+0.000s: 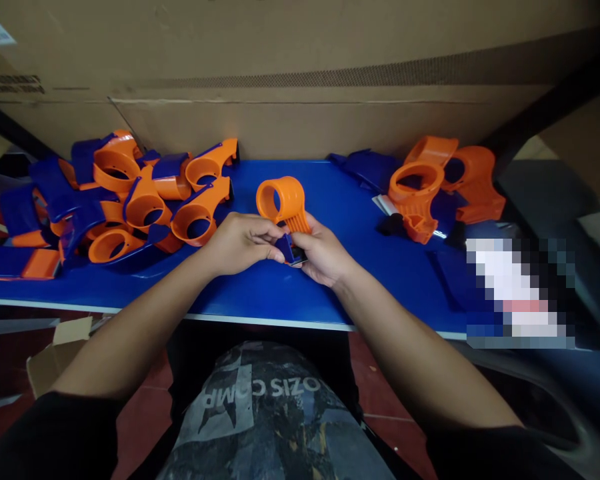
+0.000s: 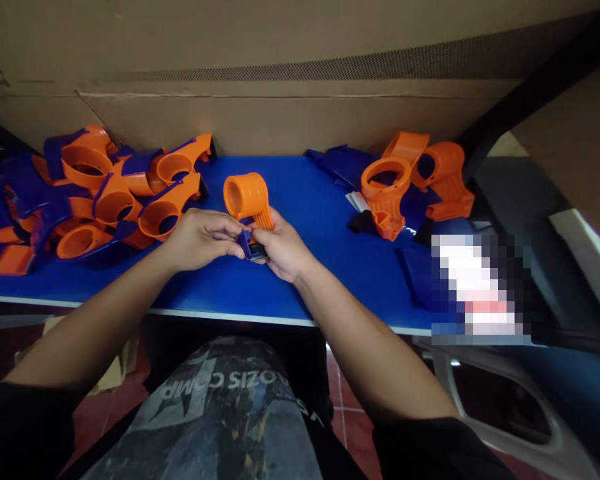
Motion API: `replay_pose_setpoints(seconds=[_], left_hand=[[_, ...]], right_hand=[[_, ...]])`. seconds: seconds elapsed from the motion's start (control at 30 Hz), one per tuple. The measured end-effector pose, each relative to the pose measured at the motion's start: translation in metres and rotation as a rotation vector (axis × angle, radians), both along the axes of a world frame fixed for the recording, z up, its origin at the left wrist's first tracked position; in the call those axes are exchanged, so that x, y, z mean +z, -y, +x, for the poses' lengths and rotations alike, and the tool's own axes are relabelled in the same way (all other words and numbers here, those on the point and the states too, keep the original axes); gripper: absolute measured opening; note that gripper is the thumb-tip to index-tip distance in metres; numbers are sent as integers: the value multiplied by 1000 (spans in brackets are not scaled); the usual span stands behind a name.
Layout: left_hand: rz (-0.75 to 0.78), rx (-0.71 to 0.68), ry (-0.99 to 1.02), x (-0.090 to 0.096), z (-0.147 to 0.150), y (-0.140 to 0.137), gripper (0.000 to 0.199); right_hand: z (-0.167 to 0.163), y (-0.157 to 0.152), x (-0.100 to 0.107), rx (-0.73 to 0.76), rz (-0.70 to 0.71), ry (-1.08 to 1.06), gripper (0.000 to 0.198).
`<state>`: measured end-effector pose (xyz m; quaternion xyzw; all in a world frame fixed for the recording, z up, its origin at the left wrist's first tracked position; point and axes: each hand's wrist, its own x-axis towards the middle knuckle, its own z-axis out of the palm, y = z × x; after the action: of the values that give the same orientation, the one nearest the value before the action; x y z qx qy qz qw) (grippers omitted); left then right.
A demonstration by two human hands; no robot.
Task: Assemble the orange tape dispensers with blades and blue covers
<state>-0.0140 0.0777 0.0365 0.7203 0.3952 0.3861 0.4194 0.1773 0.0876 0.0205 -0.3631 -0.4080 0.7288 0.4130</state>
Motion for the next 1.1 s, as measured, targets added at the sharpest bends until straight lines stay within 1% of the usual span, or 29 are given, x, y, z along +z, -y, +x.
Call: replay_pose_setpoints(seconds=[0.07, 0.2, 0.33, 0.47, 0.63, 0.77, 0.87, 0.93, 1.03, 1.1], left_hand=[[-21, 28, 28, 0, 0, 1, 18], [-144, 83, 124, -1, -4, 5, 24], [-100, 131, 177, 0, -12, 11, 29], [-99, 189, 194, 0, -11, 22, 26], [-165, 137, 232, -3, -4, 31, 25], [-200, 129, 165, -6, -7, 29, 21], [-187, 114, 115, -7, -11, 25, 20], [-160, 74, 78, -5, -12, 23, 18], [-106, -1, 1, 2, -12, 19, 16], [-112, -34, -32, 7, -11, 17, 15]], right_hand=[[0, 0, 0, -5, -3, 0, 37], [0, -1, 0, 9, -14, 2, 36], [0, -2, 1, 6, -4, 4, 33], [-1, -2, 1, -9, 4, 20, 32], [-2, 0, 1, -20, 20, 27, 31], [-2, 0, 1, -17, 24, 29, 32], [-2, 1, 2, -12, 8, 20, 33], [-1, 1, 3, -4, -3, 14, 33], [-1, 1, 4, 14, -10, 6, 33], [-1, 1, 4, 16, -13, 0, 35]])
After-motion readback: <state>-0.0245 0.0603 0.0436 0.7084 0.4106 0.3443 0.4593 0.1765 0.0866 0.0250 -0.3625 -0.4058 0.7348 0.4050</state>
